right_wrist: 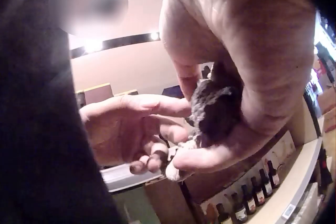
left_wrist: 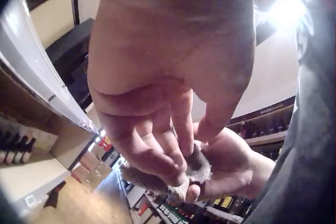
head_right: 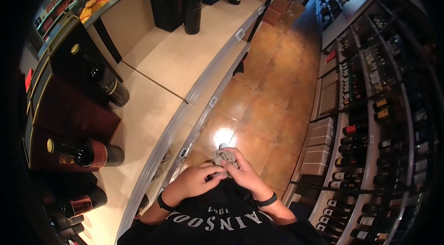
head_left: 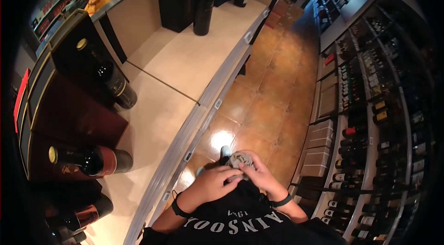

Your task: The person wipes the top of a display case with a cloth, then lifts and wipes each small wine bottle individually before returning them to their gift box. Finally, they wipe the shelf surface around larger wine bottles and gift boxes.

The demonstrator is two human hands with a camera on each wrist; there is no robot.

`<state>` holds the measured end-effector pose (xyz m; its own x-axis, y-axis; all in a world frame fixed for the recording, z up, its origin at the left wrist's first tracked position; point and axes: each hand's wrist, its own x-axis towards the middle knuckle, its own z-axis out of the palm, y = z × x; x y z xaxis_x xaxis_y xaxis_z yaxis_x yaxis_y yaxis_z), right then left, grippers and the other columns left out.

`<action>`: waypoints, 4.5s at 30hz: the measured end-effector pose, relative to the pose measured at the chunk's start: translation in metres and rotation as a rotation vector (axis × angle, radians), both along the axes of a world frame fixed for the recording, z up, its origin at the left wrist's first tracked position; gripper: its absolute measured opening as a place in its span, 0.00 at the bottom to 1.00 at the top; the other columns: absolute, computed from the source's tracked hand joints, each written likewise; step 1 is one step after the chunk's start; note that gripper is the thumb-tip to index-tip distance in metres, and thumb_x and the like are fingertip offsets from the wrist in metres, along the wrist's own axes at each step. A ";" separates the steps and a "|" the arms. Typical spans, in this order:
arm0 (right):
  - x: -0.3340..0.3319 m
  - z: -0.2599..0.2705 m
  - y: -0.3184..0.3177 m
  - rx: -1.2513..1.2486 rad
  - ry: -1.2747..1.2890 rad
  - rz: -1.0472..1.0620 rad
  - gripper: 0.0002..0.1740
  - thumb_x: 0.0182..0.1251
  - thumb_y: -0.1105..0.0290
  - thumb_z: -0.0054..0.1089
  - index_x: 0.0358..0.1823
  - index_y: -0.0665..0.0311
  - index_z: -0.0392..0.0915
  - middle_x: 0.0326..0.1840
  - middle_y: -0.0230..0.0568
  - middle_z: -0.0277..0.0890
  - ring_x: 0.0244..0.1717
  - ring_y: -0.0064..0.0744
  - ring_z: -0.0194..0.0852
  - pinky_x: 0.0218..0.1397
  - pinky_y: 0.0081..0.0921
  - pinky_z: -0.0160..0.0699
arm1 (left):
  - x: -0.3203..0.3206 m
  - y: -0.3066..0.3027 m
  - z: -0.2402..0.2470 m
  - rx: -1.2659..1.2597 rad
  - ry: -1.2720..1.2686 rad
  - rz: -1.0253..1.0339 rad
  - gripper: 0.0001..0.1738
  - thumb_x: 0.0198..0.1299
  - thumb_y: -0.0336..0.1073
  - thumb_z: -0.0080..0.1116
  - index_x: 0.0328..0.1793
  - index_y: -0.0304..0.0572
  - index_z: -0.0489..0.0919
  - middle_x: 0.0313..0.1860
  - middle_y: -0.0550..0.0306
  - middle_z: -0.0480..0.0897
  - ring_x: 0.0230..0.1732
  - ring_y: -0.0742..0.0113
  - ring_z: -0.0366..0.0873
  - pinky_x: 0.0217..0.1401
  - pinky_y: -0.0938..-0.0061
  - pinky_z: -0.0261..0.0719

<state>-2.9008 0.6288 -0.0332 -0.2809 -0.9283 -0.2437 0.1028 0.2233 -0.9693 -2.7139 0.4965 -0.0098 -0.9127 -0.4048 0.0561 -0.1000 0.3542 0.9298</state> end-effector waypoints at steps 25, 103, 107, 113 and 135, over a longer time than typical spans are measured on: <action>-0.235 -0.001 -0.379 -0.377 1.080 0.312 0.37 0.78 0.64 0.60 0.84 0.71 0.63 0.87 0.71 0.59 0.85 0.78 0.56 0.89 0.62 0.55 | -0.065 -0.142 -0.020 -0.336 -0.954 1.095 0.46 0.83 0.61 0.51 0.96 0.46 0.52 0.93 0.23 0.44 0.94 0.26 0.39 0.93 0.42 0.41; -0.168 -0.001 -0.366 -0.708 0.734 1.061 0.27 0.74 0.78 0.60 0.75 0.68 0.77 0.82 0.53 0.73 0.86 0.52 0.65 0.90 0.45 0.64 | -0.064 -0.161 -0.001 -0.102 -1.178 0.825 0.70 0.74 0.69 0.61 0.94 0.33 0.29 0.90 0.12 0.23 0.93 0.21 0.17 0.92 0.39 0.26; -0.223 0.012 -0.385 -0.544 1.094 0.949 0.27 0.80 0.76 0.59 0.77 0.52 0.79 0.82 0.40 0.76 0.84 0.49 0.71 0.86 0.42 0.72 | -0.070 -0.161 0.000 -0.101 -1.205 0.846 0.70 0.74 0.72 0.59 0.94 0.32 0.30 0.90 0.11 0.24 0.92 0.20 0.18 0.92 0.39 0.27; -0.199 0.007 -0.384 -0.533 1.028 0.818 0.28 0.78 0.77 0.57 0.78 0.59 0.77 0.81 0.47 0.75 0.82 0.56 0.71 0.82 0.45 0.74 | -0.067 -0.160 -0.003 -0.112 -1.200 0.844 0.70 0.73 0.73 0.59 0.94 0.32 0.30 0.90 0.10 0.25 0.92 0.20 0.18 0.92 0.39 0.27; -0.170 -0.009 -0.391 -0.855 0.817 0.744 0.21 0.71 0.77 0.60 0.64 0.72 0.83 0.67 0.58 0.80 0.74 0.56 0.77 0.80 0.43 0.74 | -0.066 -0.160 -0.004 -0.126 -1.190 0.860 0.70 0.73 0.73 0.59 0.95 0.34 0.31 0.90 0.10 0.26 0.93 0.20 0.19 0.93 0.40 0.27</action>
